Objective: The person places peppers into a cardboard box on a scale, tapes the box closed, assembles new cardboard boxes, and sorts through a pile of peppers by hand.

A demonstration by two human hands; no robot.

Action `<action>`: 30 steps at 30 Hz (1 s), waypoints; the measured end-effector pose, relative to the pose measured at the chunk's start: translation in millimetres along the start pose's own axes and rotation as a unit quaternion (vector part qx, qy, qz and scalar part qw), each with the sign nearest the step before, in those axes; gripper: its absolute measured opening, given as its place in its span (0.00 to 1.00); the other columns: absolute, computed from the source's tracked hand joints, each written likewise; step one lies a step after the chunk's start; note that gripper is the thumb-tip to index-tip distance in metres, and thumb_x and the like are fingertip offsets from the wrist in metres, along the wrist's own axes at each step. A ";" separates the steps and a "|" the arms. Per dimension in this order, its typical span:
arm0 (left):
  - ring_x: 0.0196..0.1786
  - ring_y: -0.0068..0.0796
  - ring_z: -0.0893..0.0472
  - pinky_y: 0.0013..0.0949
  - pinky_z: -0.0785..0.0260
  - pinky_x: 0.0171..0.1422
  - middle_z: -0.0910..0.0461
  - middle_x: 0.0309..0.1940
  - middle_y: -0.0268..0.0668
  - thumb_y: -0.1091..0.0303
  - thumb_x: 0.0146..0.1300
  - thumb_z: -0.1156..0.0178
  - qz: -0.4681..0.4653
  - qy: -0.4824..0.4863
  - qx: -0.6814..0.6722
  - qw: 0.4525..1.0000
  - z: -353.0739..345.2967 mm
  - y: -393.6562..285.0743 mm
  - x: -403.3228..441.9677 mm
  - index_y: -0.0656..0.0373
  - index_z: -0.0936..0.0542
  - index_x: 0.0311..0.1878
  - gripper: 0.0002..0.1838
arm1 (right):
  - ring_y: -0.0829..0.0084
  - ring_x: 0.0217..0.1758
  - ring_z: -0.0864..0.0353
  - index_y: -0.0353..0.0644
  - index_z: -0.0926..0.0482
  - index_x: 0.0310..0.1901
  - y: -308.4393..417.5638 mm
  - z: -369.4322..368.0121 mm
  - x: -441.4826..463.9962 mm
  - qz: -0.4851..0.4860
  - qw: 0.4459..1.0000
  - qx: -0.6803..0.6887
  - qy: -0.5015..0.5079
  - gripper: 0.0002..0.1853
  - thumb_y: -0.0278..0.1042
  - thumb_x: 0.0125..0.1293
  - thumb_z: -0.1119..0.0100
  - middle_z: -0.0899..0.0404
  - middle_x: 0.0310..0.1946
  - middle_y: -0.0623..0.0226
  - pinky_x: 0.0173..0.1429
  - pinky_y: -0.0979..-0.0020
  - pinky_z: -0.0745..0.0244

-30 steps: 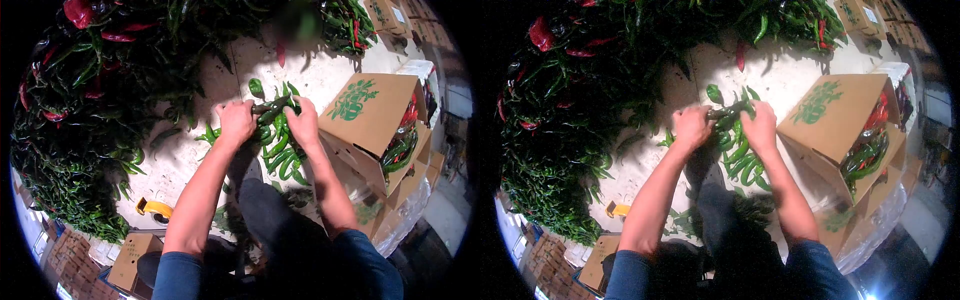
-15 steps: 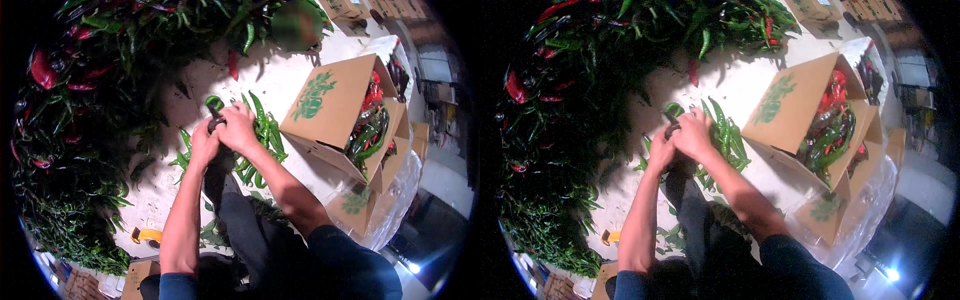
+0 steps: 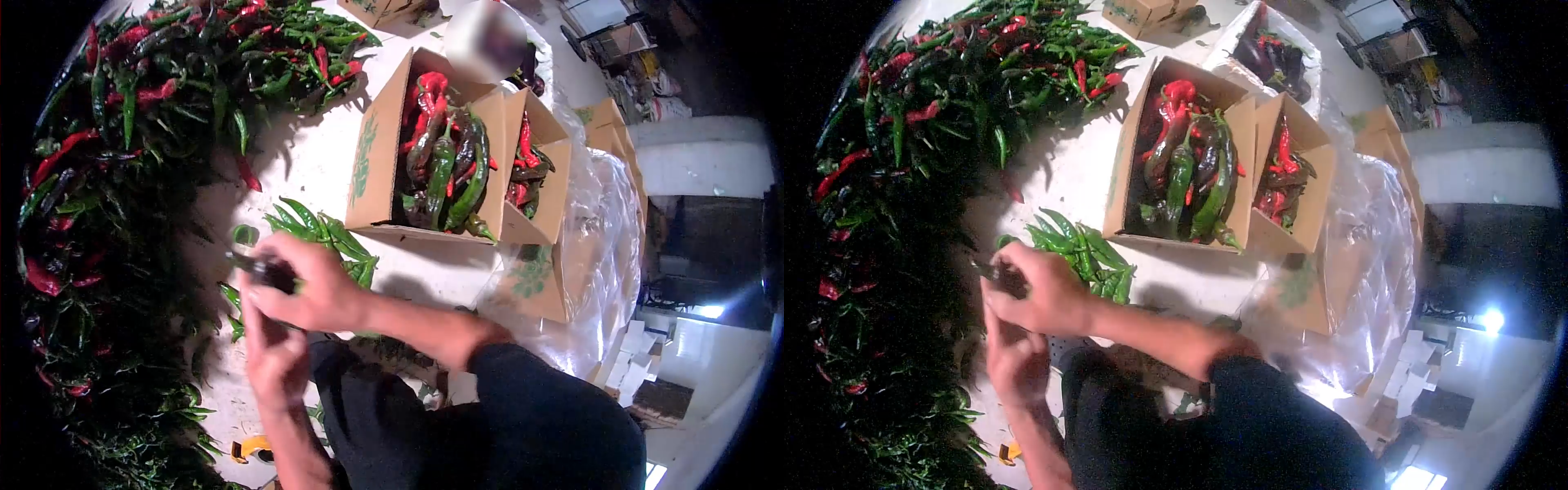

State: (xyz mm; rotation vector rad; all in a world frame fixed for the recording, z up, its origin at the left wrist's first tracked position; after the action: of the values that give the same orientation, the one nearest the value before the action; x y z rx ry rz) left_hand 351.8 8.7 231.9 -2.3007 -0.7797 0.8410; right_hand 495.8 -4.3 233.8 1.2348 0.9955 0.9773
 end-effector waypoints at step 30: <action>0.57 0.42 0.19 0.38 0.30 0.66 0.17 0.51 0.48 0.67 0.64 0.35 0.059 -0.360 0.364 0.857 224.5 98.8 -61.9 0.65 0.17 0.53 0.16 | 0.40 0.48 0.15 0.27 0.22 0.43 -242.5 -35.1 215.4 -0.048 0.843 -0.531 -0.069 0.13 0.32 0.66 0.44 0.17 0.39 0.37 0.54 0.49 0.19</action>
State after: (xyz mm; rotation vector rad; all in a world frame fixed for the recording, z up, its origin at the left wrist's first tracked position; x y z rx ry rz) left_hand 186.7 -32.0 44.7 -1.3419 -0.4641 1.7476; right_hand 533.2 192.4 -23.8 0.2978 0.2583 1.0956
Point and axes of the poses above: each hand's wrist, its own x-axis towards the middle knuckle, its own z-axis out of the back of the hand, y = z × x, the point moved 1 cm from there along x, towards the middle knuckle
